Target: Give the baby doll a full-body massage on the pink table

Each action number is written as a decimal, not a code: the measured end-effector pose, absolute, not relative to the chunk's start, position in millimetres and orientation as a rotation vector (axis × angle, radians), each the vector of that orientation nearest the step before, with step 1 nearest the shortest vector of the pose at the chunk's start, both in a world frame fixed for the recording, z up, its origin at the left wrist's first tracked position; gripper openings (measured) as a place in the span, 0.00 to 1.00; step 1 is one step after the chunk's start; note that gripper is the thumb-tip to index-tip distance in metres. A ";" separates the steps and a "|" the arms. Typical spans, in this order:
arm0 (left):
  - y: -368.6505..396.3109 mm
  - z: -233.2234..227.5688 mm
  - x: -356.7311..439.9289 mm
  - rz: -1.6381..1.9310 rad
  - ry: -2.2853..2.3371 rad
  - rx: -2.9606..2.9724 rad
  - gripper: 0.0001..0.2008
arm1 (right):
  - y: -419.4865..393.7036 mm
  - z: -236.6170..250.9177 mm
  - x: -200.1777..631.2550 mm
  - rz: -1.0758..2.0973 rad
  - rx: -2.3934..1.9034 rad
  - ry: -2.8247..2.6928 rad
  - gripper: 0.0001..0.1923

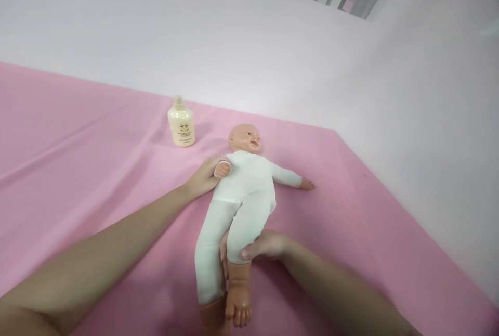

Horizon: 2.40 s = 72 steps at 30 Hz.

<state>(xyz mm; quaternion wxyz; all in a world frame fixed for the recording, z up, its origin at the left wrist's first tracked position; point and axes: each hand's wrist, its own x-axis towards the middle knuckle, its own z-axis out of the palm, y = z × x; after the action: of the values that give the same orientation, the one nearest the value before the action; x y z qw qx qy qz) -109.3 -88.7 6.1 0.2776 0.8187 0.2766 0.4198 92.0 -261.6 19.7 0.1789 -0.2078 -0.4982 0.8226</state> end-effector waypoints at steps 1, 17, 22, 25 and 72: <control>-88.9 6.1 -109.3 1.126 0.741 2.196 0.11 | -261.7 20.7 92.1 2.326 -0.596 -1.411 0.34; -87.4 3.5 -109.2 1.121 0.762 2.204 0.12 | -260.0 14.6 92.5 2.289 -0.572 -1.458 0.36; -87.3 3.3 -109.0 1.130 0.741 2.209 0.11 | -260.5 19.1 92.3 2.298 -0.582 -1.450 0.36; -88.1 4.5 -108.9 1.125 0.749 2.205 0.11 | -260.9 21.4 92.1 2.311 -0.594 -1.440 0.36; -87.9 3.9 -109.2 1.115 0.742 2.205 0.11 | -261.5 16.8 92.4 2.342 -0.564 -1.338 0.36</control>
<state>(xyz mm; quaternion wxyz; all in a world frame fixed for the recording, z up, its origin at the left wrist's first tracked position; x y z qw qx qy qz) -109.2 -87.9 3.9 0.2771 0.8213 0.2762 0.4151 92.4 -261.5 16.8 0.1917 -0.2010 -0.4766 0.8341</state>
